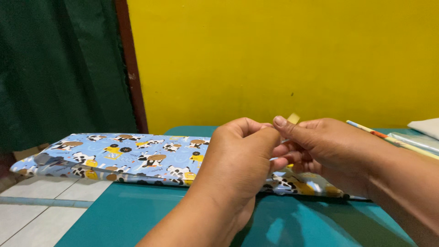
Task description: The person wraps a long rectangular object with blue cow-patterned wrapping paper. They fold the paper edges, use scissors to trim excess, and secure the folds with clear tape. The process includes cutting the paper, folding corners, and taping the seams.
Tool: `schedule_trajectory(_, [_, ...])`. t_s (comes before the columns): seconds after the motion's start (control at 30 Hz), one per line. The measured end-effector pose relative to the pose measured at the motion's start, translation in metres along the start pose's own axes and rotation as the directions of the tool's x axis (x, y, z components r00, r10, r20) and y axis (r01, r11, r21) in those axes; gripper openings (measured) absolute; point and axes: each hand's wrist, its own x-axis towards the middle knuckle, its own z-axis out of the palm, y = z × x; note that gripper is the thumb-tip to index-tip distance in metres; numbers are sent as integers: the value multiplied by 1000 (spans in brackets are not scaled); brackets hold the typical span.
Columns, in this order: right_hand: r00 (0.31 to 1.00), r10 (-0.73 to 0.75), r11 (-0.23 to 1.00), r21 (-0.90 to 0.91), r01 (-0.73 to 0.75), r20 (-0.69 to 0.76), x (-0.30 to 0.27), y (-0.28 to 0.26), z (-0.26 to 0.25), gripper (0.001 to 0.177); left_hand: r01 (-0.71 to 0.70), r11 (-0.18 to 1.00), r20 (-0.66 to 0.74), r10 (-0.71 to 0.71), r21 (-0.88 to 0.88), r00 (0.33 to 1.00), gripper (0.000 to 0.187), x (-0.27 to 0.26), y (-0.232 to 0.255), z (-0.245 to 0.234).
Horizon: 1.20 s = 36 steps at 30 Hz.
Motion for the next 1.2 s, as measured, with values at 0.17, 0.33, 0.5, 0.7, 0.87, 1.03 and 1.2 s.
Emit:
schedule_trajectory(0.17, [987,-69,969,-243,33,-143,2,8,-30,65,123,990,61,-118,-74,991,12,10,-1,0])
schedule_trajectory(0.33, [886,-116,765,-609,-208,-449,-1,23,-83,42,158,983,131,-145,-98,981,9,23,-3,5])
schedule_trajectory(0.5, [905,10,537,-761,-364,-426,-11,35,-109,38,217,946,121,-193,-242,974,19,40,-2,14])
schedule_trajectory(0.7, [936,55,536,-781,-322,-348,-22,36,-107,44,207,867,35,-214,-454,976,41,46,-4,10])
schedule_trajectory(0.87, [945,171,831,-474,-290,-280,-36,26,-107,41,235,807,39,-255,-542,966,42,45,-3,-3])
schedule_trajectory(1.03, [978,169,972,-143,-185,-121,-58,8,-96,47,237,794,50,-254,-559,966,38,45,1,-9])
schedule_trajectory(1.2, [984,151,988,30,-154,90,-68,8,-91,48,228,786,17,-267,-574,963,33,41,3,-13])
